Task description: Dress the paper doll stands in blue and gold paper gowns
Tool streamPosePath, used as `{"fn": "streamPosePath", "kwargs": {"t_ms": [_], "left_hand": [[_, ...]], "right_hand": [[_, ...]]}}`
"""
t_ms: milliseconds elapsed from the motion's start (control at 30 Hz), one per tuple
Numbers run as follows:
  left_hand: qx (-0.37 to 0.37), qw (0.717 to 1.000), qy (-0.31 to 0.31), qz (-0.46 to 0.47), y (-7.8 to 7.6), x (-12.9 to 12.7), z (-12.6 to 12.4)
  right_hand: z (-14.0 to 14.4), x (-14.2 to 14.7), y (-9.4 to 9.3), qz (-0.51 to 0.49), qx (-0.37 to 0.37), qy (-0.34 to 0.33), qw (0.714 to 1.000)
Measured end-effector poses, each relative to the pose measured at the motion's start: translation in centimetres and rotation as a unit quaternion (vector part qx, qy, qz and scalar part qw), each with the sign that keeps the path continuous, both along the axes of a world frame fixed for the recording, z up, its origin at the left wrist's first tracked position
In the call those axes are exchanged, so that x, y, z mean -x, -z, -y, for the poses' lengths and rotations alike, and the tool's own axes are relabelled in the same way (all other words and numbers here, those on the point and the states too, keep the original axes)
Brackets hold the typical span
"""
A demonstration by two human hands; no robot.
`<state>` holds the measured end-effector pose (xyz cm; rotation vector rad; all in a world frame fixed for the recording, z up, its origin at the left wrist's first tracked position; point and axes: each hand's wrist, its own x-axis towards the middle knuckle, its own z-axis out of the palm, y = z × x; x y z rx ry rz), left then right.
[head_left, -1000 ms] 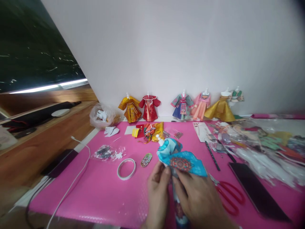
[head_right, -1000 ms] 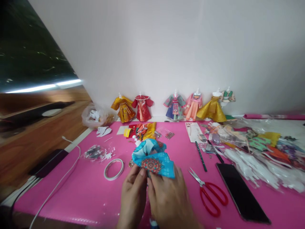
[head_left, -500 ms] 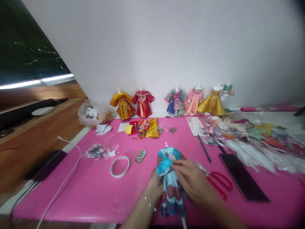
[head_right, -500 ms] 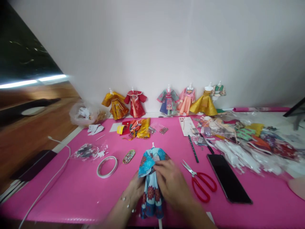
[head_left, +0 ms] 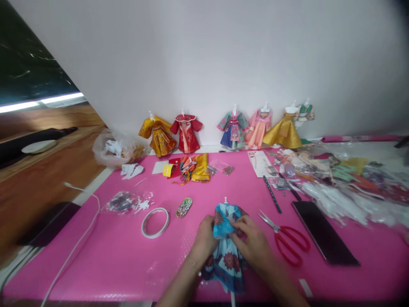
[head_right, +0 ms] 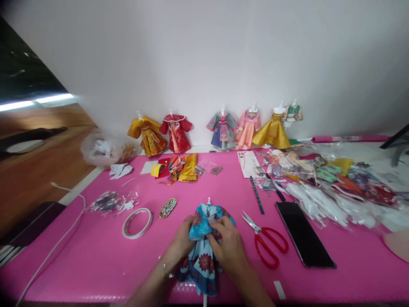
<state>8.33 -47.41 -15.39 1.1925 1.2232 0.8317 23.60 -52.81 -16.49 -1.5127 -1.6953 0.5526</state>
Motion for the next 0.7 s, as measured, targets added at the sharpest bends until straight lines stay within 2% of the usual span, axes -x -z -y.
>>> {"fn": "streamPosePath", "kwargs": {"t_ms": [133, 233, 333, 467, 600, 700], "left_hand": [[0.003, 0.999, 0.025, -0.036, 0.3, 2.1, -1.1], [0.036, 0.998, 0.035, -0.037, 0.3, 3.3, -1.1], [0.03, 0.998, 0.04, -0.039, 0.2, 3.2, -0.3], [-0.025, 0.999, 0.019, -0.045, 0.2, 1.8, 0.6], [-0.009, 1.0, 0.002, 0.009, 0.6, 1.7, -0.3], [-0.004, 1.0, 0.001, 0.003, 0.7, 2.8, -1.6]], "right_hand": [[-0.1, -0.7, 0.3, -0.033, 0.032, -0.017, 0.999], [-0.4, -1.8, 0.2, -0.064, 0.071, 0.005, 0.995], [-1.0, -2.2, 0.0, -0.06, 0.102, 0.025, 0.993], [-1.5, -1.6, -0.4, -0.038, 0.086, -0.008, 0.996], [-1.3, -1.4, -0.6, 0.004, 0.072, 0.003, 0.997], [-1.0, -1.8, -0.6, 0.018, 0.084, 0.019, 0.996]]}}
